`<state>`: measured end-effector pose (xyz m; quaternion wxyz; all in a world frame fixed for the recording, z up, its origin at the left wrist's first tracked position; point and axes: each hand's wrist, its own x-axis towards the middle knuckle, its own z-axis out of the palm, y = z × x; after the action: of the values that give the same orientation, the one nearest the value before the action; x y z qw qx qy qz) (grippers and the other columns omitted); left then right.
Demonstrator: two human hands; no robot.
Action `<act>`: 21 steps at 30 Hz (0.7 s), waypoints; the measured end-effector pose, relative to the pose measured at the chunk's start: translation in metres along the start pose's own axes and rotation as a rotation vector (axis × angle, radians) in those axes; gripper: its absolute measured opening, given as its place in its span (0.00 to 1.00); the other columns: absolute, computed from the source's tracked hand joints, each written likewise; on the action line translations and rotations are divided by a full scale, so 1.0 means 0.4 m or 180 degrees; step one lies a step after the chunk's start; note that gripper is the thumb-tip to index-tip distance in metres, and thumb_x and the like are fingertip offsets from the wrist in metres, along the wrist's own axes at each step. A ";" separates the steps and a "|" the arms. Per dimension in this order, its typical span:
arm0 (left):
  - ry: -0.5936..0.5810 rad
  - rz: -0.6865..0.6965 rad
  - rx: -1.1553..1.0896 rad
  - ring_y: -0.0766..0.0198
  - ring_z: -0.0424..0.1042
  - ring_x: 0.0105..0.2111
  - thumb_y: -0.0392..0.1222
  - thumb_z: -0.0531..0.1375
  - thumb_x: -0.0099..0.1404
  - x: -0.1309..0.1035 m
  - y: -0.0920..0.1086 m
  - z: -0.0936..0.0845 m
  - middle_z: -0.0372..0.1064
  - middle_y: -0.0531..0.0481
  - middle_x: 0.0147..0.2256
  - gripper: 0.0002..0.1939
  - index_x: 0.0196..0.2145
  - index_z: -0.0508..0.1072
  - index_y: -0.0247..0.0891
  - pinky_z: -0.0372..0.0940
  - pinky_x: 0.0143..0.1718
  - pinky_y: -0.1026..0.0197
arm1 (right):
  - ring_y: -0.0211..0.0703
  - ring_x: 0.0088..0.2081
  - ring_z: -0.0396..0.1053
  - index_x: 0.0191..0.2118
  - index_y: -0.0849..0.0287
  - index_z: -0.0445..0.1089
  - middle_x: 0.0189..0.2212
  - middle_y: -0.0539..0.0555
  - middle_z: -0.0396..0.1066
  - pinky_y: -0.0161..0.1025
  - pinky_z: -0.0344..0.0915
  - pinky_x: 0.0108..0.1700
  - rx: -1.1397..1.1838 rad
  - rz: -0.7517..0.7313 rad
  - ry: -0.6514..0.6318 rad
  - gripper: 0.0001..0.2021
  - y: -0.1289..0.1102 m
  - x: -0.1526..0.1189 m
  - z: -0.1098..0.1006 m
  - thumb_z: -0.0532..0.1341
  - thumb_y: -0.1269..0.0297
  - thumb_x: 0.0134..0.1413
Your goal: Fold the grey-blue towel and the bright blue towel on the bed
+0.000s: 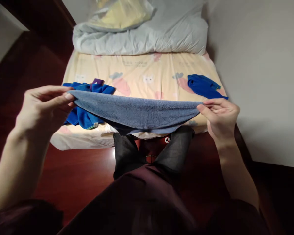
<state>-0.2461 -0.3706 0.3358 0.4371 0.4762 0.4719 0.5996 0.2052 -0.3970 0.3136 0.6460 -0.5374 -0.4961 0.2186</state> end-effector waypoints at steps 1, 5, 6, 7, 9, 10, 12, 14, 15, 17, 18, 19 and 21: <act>0.0004 -0.0093 -0.0092 0.71 0.76 0.27 0.34 0.77 0.48 0.008 -0.009 -0.003 0.80 0.55 0.28 0.10 0.30 0.88 0.43 0.74 0.32 0.69 | 0.44 0.26 0.75 0.29 0.51 0.81 0.21 0.47 0.74 0.47 0.80 0.36 0.0039 0.0117 -0.0081 0.16 0.008 0.010 0.007 0.85 0.59 0.34; -0.0010 -0.0427 -0.0233 0.66 0.77 0.31 0.35 0.79 0.48 0.094 -0.119 -0.010 0.80 0.50 0.30 0.11 0.31 0.86 0.40 0.74 0.32 0.64 | 0.41 0.28 0.75 0.32 0.51 0.79 0.26 0.47 0.75 0.44 0.79 0.34 0.0310 0.0651 -0.0637 0.18 0.114 0.083 0.059 0.84 0.54 0.39; 0.0018 -0.0514 -0.0219 0.65 0.77 0.32 0.35 0.79 0.48 0.127 -0.165 -0.010 0.80 0.50 0.30 0.11 0.31 0.86 0.40 0.74 0.32 0.63 | 0.40 0.28 0.75 0.33 0.52 0.78 0.27 0.48 0.76 0.42 0.78 0.34 0.0383 0.0787 -0.0728 0.18 0.161 0.105 0.079 0.83 0.54 0.40; 0.0065 -0.0616 -0.0191 0.65 0.76 0.31 0.36 0.78 0.48 0.164 -0.218 -0.008 0.80 0.49 0.31 0.12 0.32 0.86 0.39 0.73 0.33 0.63 | 0.38 0.29 0.75 0.34 0.54 0.77 0.29 0.48 0.76 0.40 0.76 0.33 0.0442 0.0926 -0.0782 0.18 0.214 0.129 0.103 0.83 0.55 0.42; 0.0202 -0.0849 -0.0102 0.66 0.74 0.31 0.35 0.78 0.50 0.247 -0.338 0.003 0.79 0.49 0.31 0.12 0.34 0.85 0.37 0.71 0.35 0.62 | 0.36 0.30 0.75 0.34 0.56 0.76 0.30 0.49 0.77 0.36 0.74 0.32 0.0487 0.1203 -0.0802 0.19 0.338 0.177 0.161 0.83 0.59 0.42; 0.0280 -0.0960 -0.0051 0.67 0.74 0.31 0.35 0.77 0.50 0.292 -0.405 0.013 0.79 0.49 0.32 0.13 0.35 0.85 0.36 0.71 0.36 0.62 | 0.36 0.30 0.74 0.34 0.57 0.75 0.31 0.49 0.77 0.34 0.73 0.32 0.0472 0.1332 -0.0778 0.19 0.405 0.200 0.196 0.83 0.60 0.41; 0.0440 -0.1102 0.0080 0.68 0.73 0.31 0.35 0.76 0.50 0.382 -0.545 0.040 0.78 0.49 0.33 0.14 0.37 0.84 0.35 0.69 0.37 0.63 | 0.34 0.29 0.73 0.34 0.58 0.75 0.31 0.49 0.78 0.32 0.70 0.30 0.0364 0.1579 -0.0673 0.19 0.540 0.243 0.274 0.82 0.63 0.40; 0.0629 -0.1191 0.0279 0.68 0.72 0.30 0.36 0.75 0.49 0.464 -0.684 0.070 0.78 0.49 0.32 0.16 0.37 0.83 0.34 0.68 0.36 0.63 | 0.33 0.28 0.71 0.34 0.59 0.75 0.30 0.49 0.77 0.31 0.68 0.30 0.0128 0.1797 -0.0566 0.18 0.666 0.278 0.355 0.82 0.65 0.40; 0.0727 -0.1246 0.0410 0.68 0.71 0.29 0.36 0.75 0.49 0.498 -0.750 0.084 0.77 0.49 0.32 0.16 0.37 0.82 0.34 0.67 0.35 0.63 | 0.33 0.28 0.71 0.34 0.60 0.75 0.30 0.49 0.77 0.31 0.68 0.30 -0.0022 0.1890 -0.0531 0.17 0.723 0.291 0.393 0.81 0.67 0.40; 0.0874 -0.1384 0.0706 0.68 0.69 0.28 0.37 0.74 0.48 0.549 -0.864 0.103 0.76 0.49 0.30 0.15 0.36 0.82 0.33 0.66 0.33 0.63 | 0.34 0.28 0.71 0.34 0.62 0.74 0.29 0.50 0.77 0.32 0.69 0.32 -0.0310 0.2066 -0.0505 0.16 0.822 0.310 0.455 0.80 0.70 0.42; 0.0910 -0.1454 0.0844 0.67 0.68 0.27 0.37 0.74 0.48 0.568 -0.911 0.107 0.76 0.48 0.29 0.15 0.35 0.81 0.32 0.66 0.32 0.63 | 0.35 0.29 0.72 0.33 0.62 0.74 0.29 0.50 0.77 0.33 0.70 0.33 -0.0413 0.2137 -0.0496 0.15 0.865 0.316 0.478 0.79 0.71 0.42; 0.0918 -0.1495 0.0955 0.67 0.68 0.27 0.37 0.73 0.49 0.582 -0.949 0.107 0.75 0.48 0.29 0.14 0.35 0.81 0.32 0.67 0.32 0.62 | 0.35 0.30 0.72 0.33 0.62 0.74 0.29 0.50 0.77 0.34 0.71 0.34 -0.0481 0.2186 -0.0484 0.14 0.904 0.320 0.494 0.78 0.72 0.44; 0.0880 -0.1478 0.1075 0.66 0.69 0.27 0.37 0.72 0.51 0.606 -1.005 0.098 0.75 0.48 0.29 0.13 0.36 0.81 0.32 0.69 0.33 0.61 | 0.37 0.32 0.74 0.34 0.62 0.74 0.30 0.51 0.78 0.35 0.73 0.36 -0.0536 0.2199 -0.0463 0.12 0.971 0.330 0.511 0.76 0.73 0.46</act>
<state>-0.2173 -0.0592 -0.0166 0.4088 0.3356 0.7158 0.4560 0.1780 -0.0649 -0.0009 0.4504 -0.7077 -0.3462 0.4200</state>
